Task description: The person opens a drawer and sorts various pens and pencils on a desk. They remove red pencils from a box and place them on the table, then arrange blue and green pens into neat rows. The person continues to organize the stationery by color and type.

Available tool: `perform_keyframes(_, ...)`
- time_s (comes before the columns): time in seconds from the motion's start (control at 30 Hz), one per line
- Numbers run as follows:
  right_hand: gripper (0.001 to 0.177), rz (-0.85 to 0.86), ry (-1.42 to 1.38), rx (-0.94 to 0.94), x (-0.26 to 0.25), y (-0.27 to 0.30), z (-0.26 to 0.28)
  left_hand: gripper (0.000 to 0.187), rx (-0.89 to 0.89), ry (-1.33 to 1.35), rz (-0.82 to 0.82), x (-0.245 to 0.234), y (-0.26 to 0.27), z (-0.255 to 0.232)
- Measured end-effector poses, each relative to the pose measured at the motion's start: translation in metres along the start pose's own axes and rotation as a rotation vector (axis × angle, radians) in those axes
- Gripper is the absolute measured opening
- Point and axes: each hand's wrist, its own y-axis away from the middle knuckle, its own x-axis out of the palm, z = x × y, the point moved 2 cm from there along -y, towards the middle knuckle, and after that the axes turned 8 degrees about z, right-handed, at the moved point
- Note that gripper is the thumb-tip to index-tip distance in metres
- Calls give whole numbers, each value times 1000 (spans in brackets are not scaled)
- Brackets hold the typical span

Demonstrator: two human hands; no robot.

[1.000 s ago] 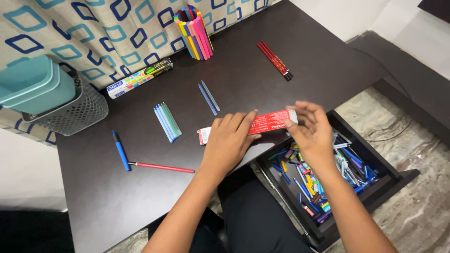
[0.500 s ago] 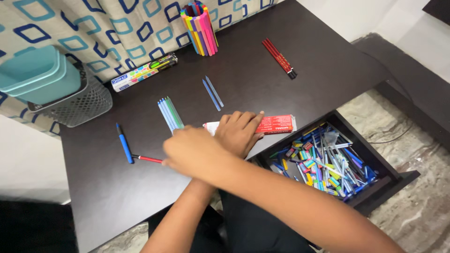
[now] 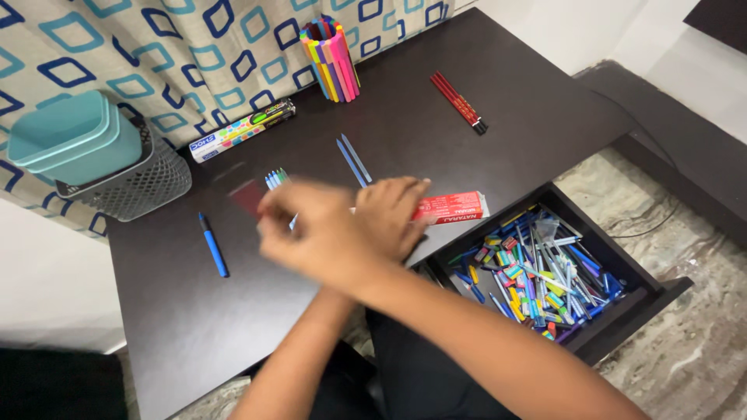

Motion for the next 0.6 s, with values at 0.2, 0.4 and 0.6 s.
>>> perform_keyframes(0.2,24,-451,-209,23,-164,36,21,33,-332,1140,-134,-29,-44,23)
perform_keyframes(0.4,16,-666,-546,183,-225,127,-24,43,-329,1537,-134,2,-87,-34)
perform_keyframes(0.6,14,-800,-545,173,-218,189,-45,44,-774,1845,-104,88,-88,-93)
